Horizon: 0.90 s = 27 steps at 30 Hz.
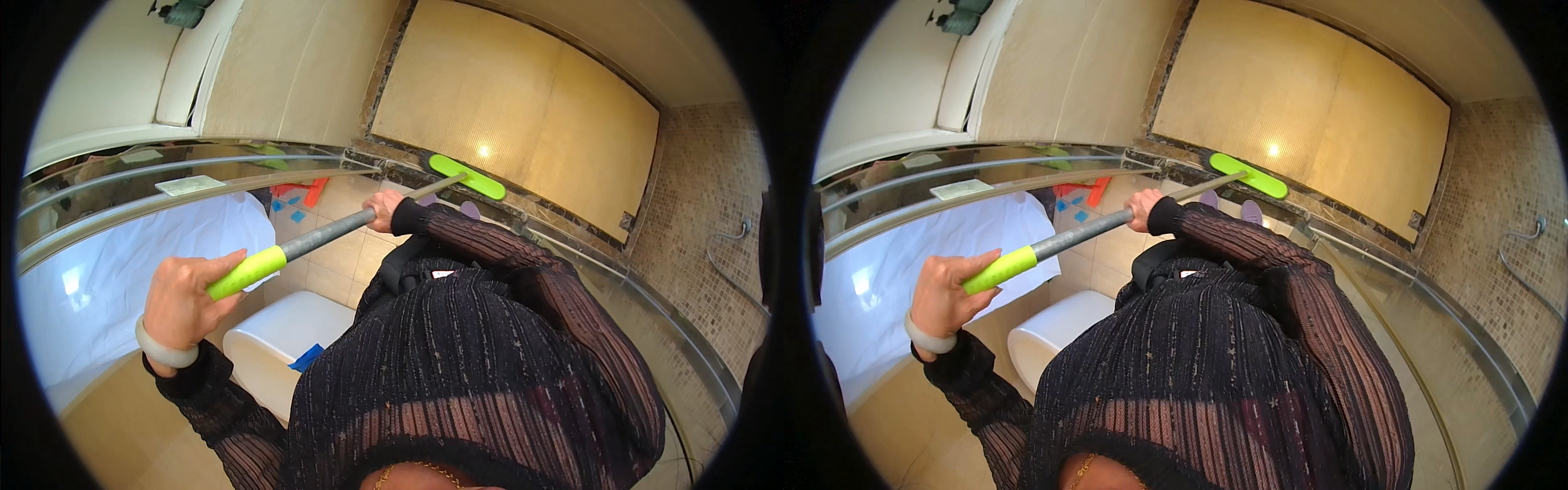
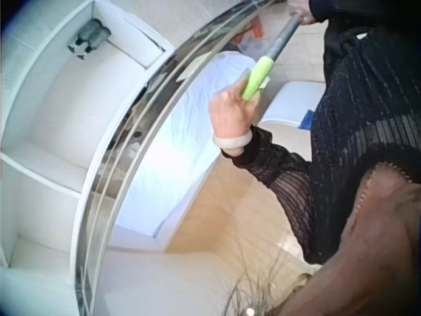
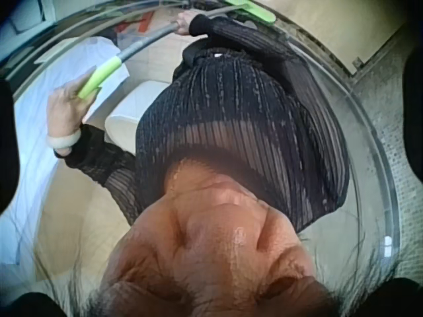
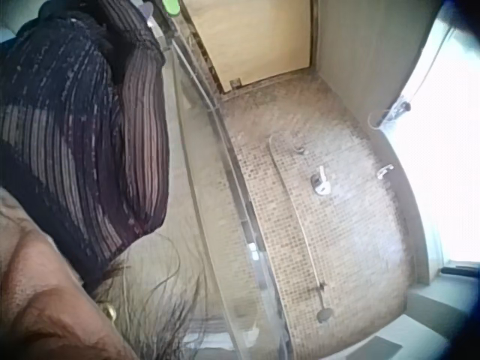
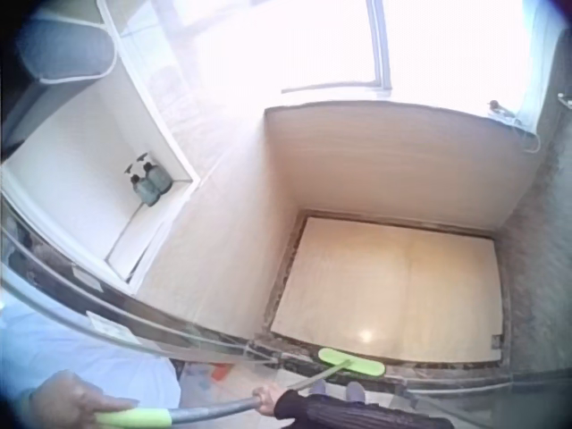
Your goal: The person uses a green floor squeegee to push water across the tiled bathroom floor. They then switch to a blue cloth to wipe the metal shower door handle and the side of the white bathtub.
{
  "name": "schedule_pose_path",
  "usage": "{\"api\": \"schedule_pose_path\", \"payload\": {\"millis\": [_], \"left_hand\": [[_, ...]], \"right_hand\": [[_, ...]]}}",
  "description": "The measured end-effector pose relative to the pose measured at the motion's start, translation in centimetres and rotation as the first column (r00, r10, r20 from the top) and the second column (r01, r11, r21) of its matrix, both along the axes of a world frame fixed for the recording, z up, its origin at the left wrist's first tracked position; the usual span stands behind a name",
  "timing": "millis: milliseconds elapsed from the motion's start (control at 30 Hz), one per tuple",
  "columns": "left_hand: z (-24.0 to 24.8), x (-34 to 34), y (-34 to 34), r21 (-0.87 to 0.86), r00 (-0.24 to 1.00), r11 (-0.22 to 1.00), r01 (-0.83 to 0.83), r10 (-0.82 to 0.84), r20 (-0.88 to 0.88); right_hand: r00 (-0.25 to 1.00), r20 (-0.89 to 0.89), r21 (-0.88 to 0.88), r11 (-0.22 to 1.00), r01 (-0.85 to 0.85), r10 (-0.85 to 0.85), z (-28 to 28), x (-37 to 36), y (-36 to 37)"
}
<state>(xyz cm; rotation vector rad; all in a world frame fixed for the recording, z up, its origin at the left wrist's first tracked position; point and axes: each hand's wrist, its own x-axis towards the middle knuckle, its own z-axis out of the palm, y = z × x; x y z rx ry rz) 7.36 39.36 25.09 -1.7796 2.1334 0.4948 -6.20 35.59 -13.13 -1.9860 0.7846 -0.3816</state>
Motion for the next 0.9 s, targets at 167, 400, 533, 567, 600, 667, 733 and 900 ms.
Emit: {"api": "schedule_pose_path", "payload": {"millis": [167,400,533,567,600,667,733,900], "left_hand": [[-4.3,0.7,-2.7,0.062,0.979,0.995,0.076,-0.063,-0.192],[-12.2,-0.3,-1.6,-0.042,0.964,0.984,0.173,-0.178,-0.197],[-8.9,-0.6,-0.3,-0.15,0.936,0.93,0.335,-0.347,-0.065],[-7.3,-0.5,-0.1,-0.167,0.927,0.914,0.369,-0.374,0.001],[-5.7,-0.2,0.1,-0.185,0.917,0.898,0.399,-0.393,0.071],[-3.6,-0.1,0.3,-0.243,0.871,0.838,0.489,-0.452,0.191],[-2.5,-0.2,0.8,-0.276,0.816,0.774,0.57,-0.493,0.302],[-5.0,-1.6,0.9,-0.287,0.818,0.787,0.546,-0.427,0.385]], "right_hand": [[0.987,-0.163,0.11,0.994,0.003,0.015,-1.5,-5.7,0.4],[0.908,-0.398,0.157,0.965,0.21,-0.133,-5.5,-12.1,3.9],[0.937,-0.304,-0.055,0.985,0.161,-0.17,-3.9,-12.5,4.4],[0.954,-0.216,-0.121,0.975,0.185,-0.208,-4.0,-11.8,4.4],[0.956,-0.23,-0.166,0.975,0.146,-0.183,-2.2,-10.8,3.9],[0.981,-0.011,-0.228,0.956,0.186,-0.193,-1.2,-9.5,3.2],[0.961,0.042,-0.124,0.953,0.277,-0.274,-0.8,-7.4,2.5],[0.875,0.125,-0.149,0.863,0.483,-0.468,-2.9,-4.7,0.3]]}}
